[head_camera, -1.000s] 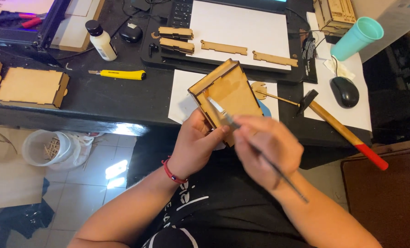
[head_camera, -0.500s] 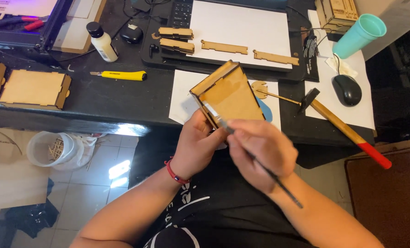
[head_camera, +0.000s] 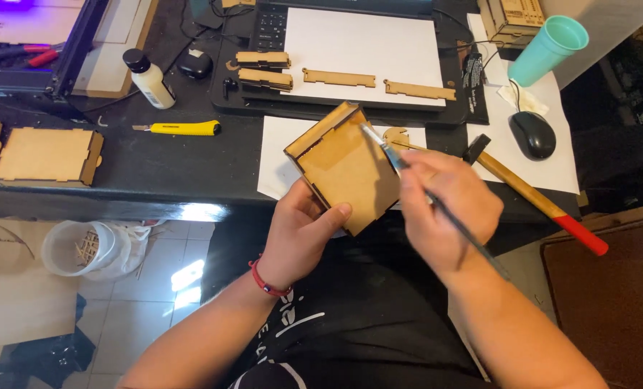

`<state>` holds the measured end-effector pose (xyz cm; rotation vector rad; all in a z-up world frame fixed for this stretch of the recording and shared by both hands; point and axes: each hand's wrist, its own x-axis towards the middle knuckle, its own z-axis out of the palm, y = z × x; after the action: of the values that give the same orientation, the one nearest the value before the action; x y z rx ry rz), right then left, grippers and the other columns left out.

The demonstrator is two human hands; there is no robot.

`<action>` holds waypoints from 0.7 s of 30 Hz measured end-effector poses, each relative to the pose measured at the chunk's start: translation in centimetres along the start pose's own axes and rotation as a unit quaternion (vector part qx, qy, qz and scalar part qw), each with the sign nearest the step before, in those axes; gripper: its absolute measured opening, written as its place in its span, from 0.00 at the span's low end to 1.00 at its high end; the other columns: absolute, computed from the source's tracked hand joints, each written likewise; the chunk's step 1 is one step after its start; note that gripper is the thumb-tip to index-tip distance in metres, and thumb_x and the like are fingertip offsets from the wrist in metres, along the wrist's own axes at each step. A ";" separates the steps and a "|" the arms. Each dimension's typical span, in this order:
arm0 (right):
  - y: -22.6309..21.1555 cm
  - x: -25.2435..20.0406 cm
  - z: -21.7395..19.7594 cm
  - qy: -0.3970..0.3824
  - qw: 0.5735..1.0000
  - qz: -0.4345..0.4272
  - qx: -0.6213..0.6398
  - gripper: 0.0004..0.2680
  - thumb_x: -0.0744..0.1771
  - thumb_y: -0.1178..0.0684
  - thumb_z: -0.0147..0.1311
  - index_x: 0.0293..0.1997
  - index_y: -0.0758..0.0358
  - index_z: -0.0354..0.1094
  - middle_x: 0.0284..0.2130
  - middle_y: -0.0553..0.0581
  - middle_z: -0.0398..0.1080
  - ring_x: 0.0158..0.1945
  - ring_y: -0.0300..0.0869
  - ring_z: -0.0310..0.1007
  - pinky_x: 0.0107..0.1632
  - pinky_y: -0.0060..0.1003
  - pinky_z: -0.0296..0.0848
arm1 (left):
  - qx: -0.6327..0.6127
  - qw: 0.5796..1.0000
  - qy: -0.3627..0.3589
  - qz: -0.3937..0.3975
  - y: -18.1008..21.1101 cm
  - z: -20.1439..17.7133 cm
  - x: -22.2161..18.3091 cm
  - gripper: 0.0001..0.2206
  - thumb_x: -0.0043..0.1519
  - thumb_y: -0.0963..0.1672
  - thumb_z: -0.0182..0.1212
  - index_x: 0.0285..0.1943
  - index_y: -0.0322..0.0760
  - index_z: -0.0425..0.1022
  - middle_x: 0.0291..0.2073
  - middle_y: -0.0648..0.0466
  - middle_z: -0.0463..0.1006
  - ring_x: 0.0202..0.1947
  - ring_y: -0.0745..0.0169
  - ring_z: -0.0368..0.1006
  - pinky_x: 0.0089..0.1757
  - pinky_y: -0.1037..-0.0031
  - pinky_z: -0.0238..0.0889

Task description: Applying varnish to laser-cut wooden box components using a paintbrush on a production workbench.

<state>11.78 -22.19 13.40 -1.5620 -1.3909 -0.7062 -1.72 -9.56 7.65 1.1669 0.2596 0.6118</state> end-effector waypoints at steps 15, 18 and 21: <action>-3.5 1.0 -2.1 -0.098 0.994 -0.031 -0.028 0.08 0.65 0.62 0.58 0.26 0.74 0.65 0.24 0.71 0.72 0.32 0.67 0.74 0.27 0.56 0.67 | -0.007 0.999 -0.036 -0.006 -1.7 -0.9 0.1 0.18 0.59 0.38 0.62 0.57 0.22 0.67 0.43 0.37 0.79 0.46 0.45 0.79 0.42 0.58 0.76; 0.4 -0.6 -1.9 0.014 1.000 0.004 0.010 0.04 0.64 0.59 0.64 0.30 0.67 0.75 0.32 0.61 0.78 0.29 0.52 0.76 0.36 0.38 0.76 | -0.009 0.999 -0.037 -0.010 0.8 0.0 -0.2 0.18 0.58 0.37 0.63 0.56 0.20 0.67 0.42 0.36 0.79 0.44 0.46 0.79 0.42 0.57 0.76; -1.5 0.6 -3.4 -0.188 0.981 -0.037 -0.004 0.08 0.65 0.55 0.54 0.24 0.66 0.66 0.27 0.64 0.76 0.33 0.65 0.72 0.26 0.53 0.70 | -0.024 0.999 -0.039 -0.011 -0.2 -0.3 -0.2 0.18 0.58 0.37 0.62 0.56 0.20 0.67 0.43 0.34 0.79 0.44 0.42 0.79 0.42 0.55 0.76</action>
<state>10.93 -25.00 15.77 -1.7183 -1.7300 -0.4729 -1.90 -9.51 7.30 1.1383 0.1907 0.5484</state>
